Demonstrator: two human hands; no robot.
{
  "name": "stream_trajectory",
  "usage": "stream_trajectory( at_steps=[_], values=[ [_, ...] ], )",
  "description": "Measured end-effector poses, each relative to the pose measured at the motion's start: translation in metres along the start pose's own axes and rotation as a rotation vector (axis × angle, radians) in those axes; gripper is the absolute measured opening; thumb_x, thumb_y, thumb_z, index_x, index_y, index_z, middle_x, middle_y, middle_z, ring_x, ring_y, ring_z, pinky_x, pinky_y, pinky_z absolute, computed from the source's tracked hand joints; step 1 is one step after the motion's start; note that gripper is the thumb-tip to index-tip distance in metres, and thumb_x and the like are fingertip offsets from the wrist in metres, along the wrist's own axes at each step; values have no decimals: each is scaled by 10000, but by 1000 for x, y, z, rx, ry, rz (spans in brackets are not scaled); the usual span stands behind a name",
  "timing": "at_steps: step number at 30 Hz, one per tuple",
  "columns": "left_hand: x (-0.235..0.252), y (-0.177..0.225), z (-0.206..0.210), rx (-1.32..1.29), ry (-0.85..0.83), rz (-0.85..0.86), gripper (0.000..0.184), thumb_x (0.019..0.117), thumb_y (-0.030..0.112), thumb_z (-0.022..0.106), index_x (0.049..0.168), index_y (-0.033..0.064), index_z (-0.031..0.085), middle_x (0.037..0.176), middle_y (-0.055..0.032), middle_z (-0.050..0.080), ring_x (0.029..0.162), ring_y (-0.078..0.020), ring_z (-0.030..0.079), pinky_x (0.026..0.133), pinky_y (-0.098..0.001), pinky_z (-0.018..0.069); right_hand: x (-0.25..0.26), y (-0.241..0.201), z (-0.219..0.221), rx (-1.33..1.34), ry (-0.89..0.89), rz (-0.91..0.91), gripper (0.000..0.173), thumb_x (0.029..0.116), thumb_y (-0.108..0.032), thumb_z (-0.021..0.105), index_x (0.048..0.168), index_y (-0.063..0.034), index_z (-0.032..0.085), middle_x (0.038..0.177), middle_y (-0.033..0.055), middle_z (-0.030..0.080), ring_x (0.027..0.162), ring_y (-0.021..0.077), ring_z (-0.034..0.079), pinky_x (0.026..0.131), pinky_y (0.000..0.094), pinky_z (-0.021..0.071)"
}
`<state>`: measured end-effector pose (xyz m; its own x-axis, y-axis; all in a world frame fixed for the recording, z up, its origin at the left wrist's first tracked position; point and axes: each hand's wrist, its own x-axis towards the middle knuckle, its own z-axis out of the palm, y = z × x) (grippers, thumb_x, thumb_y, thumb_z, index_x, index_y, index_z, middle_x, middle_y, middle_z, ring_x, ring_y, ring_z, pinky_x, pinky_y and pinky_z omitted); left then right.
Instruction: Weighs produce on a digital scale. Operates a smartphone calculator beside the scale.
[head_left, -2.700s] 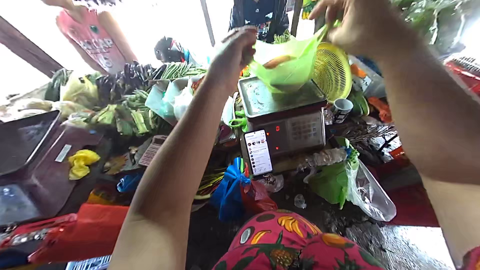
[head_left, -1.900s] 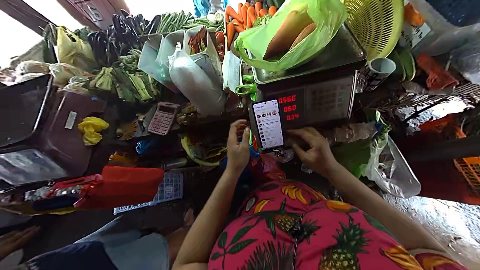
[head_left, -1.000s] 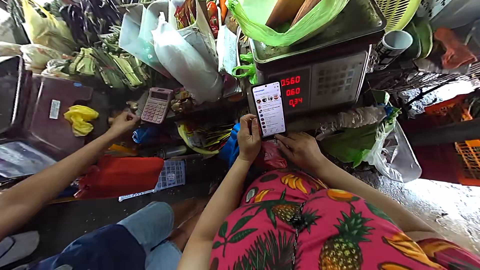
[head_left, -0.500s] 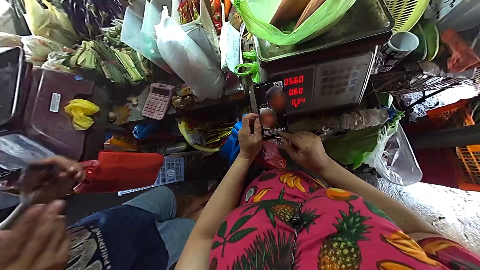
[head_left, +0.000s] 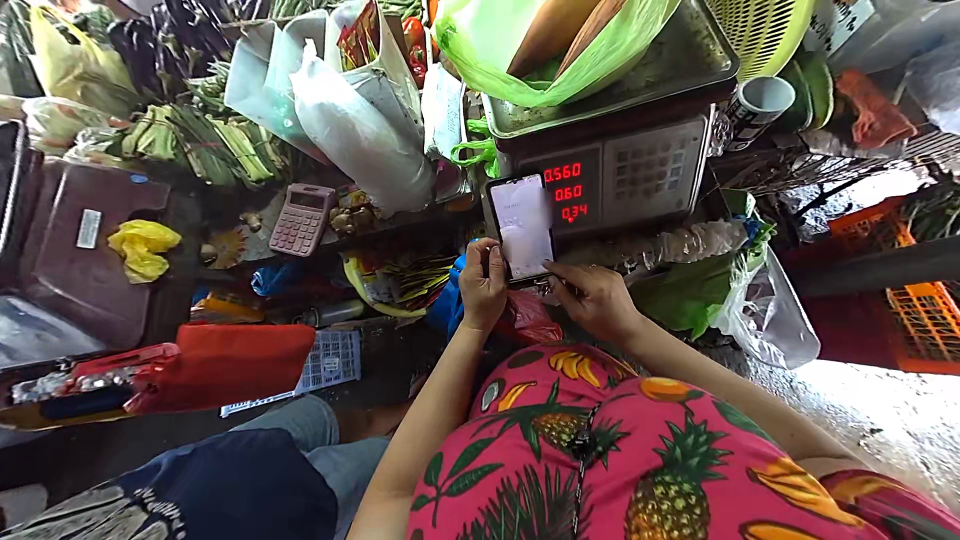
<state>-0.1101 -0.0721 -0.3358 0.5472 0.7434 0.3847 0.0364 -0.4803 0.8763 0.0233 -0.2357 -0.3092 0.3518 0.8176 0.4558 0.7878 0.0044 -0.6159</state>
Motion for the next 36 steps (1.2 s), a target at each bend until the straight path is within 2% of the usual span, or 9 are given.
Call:
stream_trajectory(
  at_steps=[5, 8, 12, 15, 19, 25, 29, 36],
  values=[
    [-1, -3, -3, -151, -28, 16, 153, 1061, 254, 551, 1106, 116, 601, 740, 74, 549, 592, -3, 510, 564, -177, 476, 2, 4, -5, -47, 22, -35, 308, 1027, -230, 547, 1190, -82, 763, 885, 63, 766, 761, 183, 710, 718, 384, 581],
    [-1, -3, -6, -142, -66, 59, 182, 1023, 249, 591, 1130, 103, 587, 715, 67, 532, 571, -16, 494, 540, -189, 462, 1, 6, -3, -65, 21, -68, 296, 1007, -216, 556, 1145, -87, 786, 820, 57, 752, 718, 182, 694, 680, 373, 565],
    [0, -3, -6, -100, -86, 49, 347, 920, 205, 695, 1206, 75, 547, 698, 60, 495, 551, -19, 450, 508, -171, 404, 1, 8, 3, -82, 30, -116, 296, 1013, -222, 563, 1170, -108, 786, 763, 64, 730, 682, 198, 683, 653, 370, 556],
    [2, -2, -5, -85, -85, 24, 358, 916, 193, 693, 1216, 77, 535, 708, 63, 492, 545, -9, 429, 500, -155, 380, 3, 6, 8, -95, 26, -132, 310, 1022, -220, 550, 1220, -128, 770, 730, 64, 709, 662, 210, 672, 632, 377, 548],
    [3, 0, -4, -104, -85, 9, 332, 938, 176, 656, 1226, 80, 523, 678, 61, 486, 523, -15, 433, 488, -167, 395, 7, 4, 11, -157, -13, -77, 348, 1036, -240, 512, 1266, -132, 751, 679, 59, 685, 600, 221, 645, 568, 390, 516],
    [5, 0, -3, -76, -73, -11, 355, 930, 196, 675, 1230, 85, 521, 663, 61, 487, 504, -17, 431, 476, -167, 396, 3, 5, 9, -85, 79, -111, 310, 1030, -225, 540, 1182, -86, 771, 728, 61, 707, 616, 191, 642, 568, 359, 514],
    [7, 2, -4, -82, -84, -17, 323, 953, 175, 674, 1225, 84, 524, 651, 49, 494, 493, -35, 434, 469, -188, 405, 1, 8, 6, -81, 123, -131, 304, 1018, -200, 543, 1173, -72, 771, 725, 59, 707, 615, 176, 635, 582, 344, 521],
    [8, -5, -6, -123, -124, 24, 430, 904, 240, 676, 1257, 70, 499, 647, 62, 473, 503, -25, 423, 479, -184, 389, 4, 12, 4, -82, 118, -152, 300, 1017, -195, 540, 1156, -66, 771, 733, 59, 722, 610, 171, 643, 576, 340, 519]
  ],
)
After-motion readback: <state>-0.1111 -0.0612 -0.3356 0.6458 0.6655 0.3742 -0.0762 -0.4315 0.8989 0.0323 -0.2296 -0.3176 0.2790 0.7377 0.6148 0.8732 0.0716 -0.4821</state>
